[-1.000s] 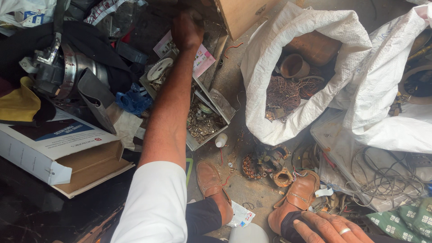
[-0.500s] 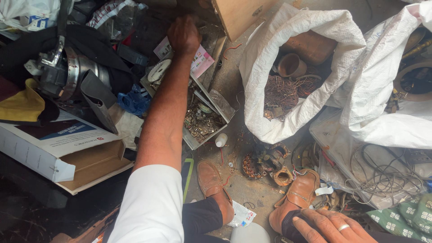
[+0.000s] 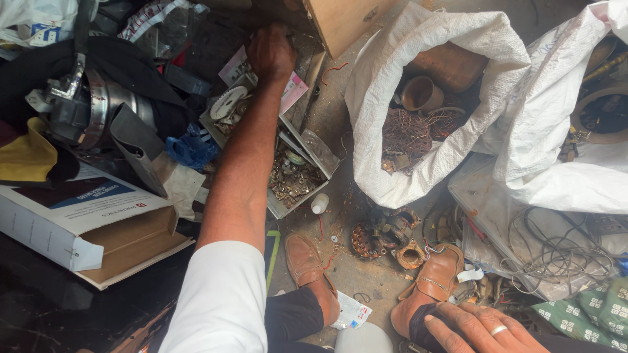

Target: The person sits on the floor and sorts through a metal box filled with small electronic components, wires, and connectors. They pick up various items, including a small cylindrical object and a white plug, examining them before placing them back into the box or setting them aside.

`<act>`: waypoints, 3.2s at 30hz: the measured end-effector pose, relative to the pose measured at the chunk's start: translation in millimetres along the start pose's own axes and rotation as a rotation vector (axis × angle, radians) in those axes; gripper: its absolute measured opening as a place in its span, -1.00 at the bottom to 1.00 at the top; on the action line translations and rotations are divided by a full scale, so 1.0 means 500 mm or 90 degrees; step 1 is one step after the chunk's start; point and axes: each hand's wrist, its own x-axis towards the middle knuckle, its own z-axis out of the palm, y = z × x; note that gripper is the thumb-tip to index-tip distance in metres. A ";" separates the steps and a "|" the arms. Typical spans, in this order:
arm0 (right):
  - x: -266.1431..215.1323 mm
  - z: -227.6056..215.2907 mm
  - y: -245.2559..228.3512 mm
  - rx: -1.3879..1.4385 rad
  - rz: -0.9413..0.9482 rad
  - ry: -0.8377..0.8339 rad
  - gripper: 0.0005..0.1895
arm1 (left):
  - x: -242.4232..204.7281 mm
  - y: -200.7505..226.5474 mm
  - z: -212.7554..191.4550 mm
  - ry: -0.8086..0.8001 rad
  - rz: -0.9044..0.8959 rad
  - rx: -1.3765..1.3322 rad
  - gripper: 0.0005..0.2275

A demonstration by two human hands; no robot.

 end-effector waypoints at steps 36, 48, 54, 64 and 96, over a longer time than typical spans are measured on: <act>0.175 -0.148 -0.027 0.828 0.553 0.116 -0.66 | -0.630 0.416 -0.505 -0.351 0.105 -0.921 -0.76; 0.146 0.150 -0.161 1.368 0.719 0.145 -0.73 | -0.889 0.339 -0.680 -0.293 0.301 -0.453 -0.79; 0.117 0.255 -0.213 1.472 0.632 0.093 -0.74 | -0.920 0.270 -0.717 -0.380 0.341 -0.463 -0.72; 0.144 0.189 -0.006 1.566 0.165 0.419 -0.77 | -0.868 0.237 -0.804 -0.417 0.483 -0.372 -0.61; 0.510 0.264 -0.130 0.585 0.543 0.252 -0.33 | -0.881 0.194 -0.729 -0.469 0.560 -0.150 -0.83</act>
